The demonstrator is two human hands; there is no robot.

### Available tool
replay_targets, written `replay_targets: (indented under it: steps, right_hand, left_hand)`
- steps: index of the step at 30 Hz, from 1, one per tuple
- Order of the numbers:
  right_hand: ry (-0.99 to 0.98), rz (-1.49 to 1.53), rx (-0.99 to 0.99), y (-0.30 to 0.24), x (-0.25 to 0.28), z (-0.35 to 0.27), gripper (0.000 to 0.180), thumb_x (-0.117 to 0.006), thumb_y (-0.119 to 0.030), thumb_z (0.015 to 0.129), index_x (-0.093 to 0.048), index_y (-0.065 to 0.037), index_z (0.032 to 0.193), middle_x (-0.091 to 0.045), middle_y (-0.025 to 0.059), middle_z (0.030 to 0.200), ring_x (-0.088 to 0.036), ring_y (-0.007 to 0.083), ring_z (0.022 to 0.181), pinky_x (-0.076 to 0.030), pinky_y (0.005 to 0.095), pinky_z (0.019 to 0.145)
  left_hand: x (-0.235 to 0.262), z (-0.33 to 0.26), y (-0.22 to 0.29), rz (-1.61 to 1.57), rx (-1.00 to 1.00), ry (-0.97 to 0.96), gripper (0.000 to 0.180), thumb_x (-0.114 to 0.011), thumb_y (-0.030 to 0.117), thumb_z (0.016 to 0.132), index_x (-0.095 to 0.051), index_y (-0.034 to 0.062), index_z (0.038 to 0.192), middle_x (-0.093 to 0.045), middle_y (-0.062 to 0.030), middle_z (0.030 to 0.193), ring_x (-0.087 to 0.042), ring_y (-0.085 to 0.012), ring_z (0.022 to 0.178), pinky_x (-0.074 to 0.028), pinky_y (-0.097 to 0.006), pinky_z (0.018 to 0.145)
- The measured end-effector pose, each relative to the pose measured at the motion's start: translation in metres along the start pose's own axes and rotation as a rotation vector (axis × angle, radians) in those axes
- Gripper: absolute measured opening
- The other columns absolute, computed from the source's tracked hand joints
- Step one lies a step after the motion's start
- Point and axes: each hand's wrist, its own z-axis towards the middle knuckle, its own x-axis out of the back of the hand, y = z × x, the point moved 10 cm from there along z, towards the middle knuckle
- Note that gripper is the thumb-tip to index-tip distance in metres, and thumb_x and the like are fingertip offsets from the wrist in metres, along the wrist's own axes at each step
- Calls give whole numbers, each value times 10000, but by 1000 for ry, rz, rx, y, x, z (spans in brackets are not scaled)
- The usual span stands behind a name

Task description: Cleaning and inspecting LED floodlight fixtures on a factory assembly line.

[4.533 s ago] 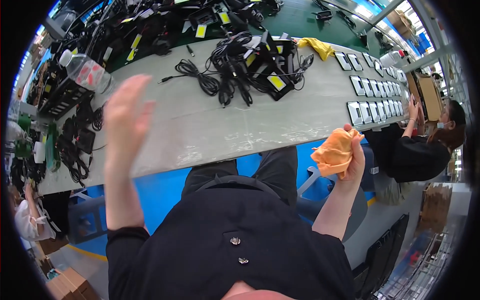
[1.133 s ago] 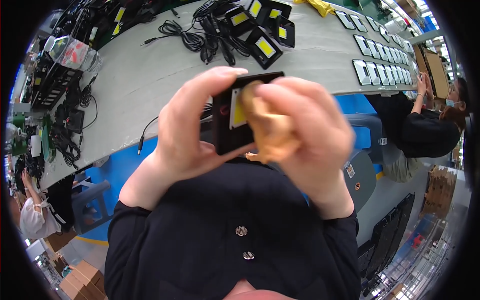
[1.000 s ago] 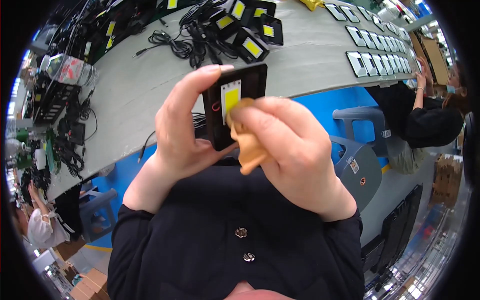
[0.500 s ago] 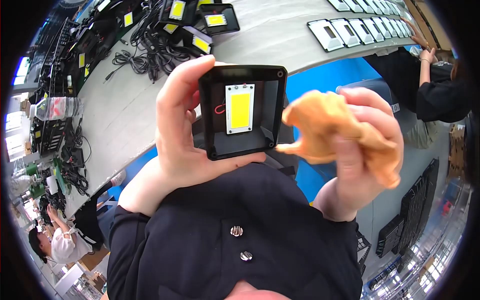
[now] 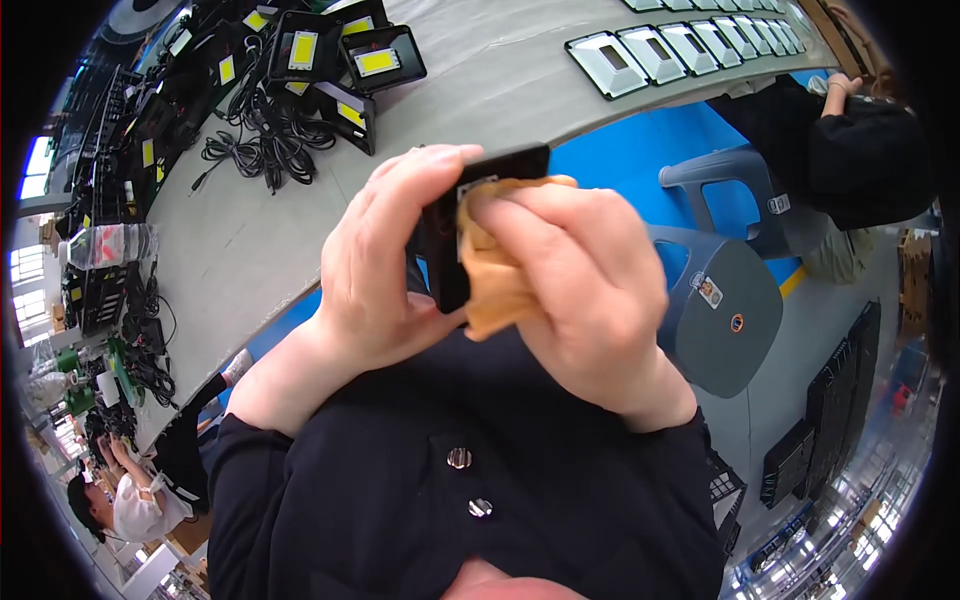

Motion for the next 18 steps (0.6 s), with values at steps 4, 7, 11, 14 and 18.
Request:
replay_targets:
  steps: [4,7,11,14,18]
  right_hand:
    - [-275,266,-83,12,-9,-3,367,-741,-53,619,-678,-17,979,-642,92,915,-619,294,829,-496,336,724]
    - [-113,644,-317,54,28,-23,282,-703,-80,750,-663,13,1013,-637,119,913,-620,165,813,-499,287,712]
    - [-15,907,-826,103,28,-67,516,-656,-23,726,-558,-14,1233,-588,101,1102,-583,88,755,-480,221,673]
    - [-189,1128,-724,95,-40,-79,563,-624,-9,830,-421,3,1355,-568,74,1189,-580,58,777,-486,218,659]
    - [-85,1363,-650,103,-49,-81,449,-617,-59,900,-443,-8,1311,-579,61,1206,-546,121,1121,-444,286,964]
  left_hand:
    - [-1,-5,-15,-4,148,-22,878,-881,143,616,-386,-17,1323,-571,-175,1195,-623,-276,1026,-503,-341,881]
    - [-5,-5,-25,-127,273,-75,996,-903,143,591,-315,-4,1382,-418,-128,1355,-533,-204,1157,-480,-339,917]
    - [-24,1,-28,-443,398,-95,1071,-915,134,578,-248,4,1406,-379,-111,1370,-515,-209,1172,-463,-353,974]
    - [-38,10,-18,-600,271,-73,1099,-928,187,574,-234,-1,1405,-428,-162,1344,-491,-243,1232,-448,-370,1003]
    - [-76,12,-40,-614,468,-132,1118,-908,369,595,-237,-4,1409,-458,-185,1310,-455,-287,1267,-369,-402,1060]
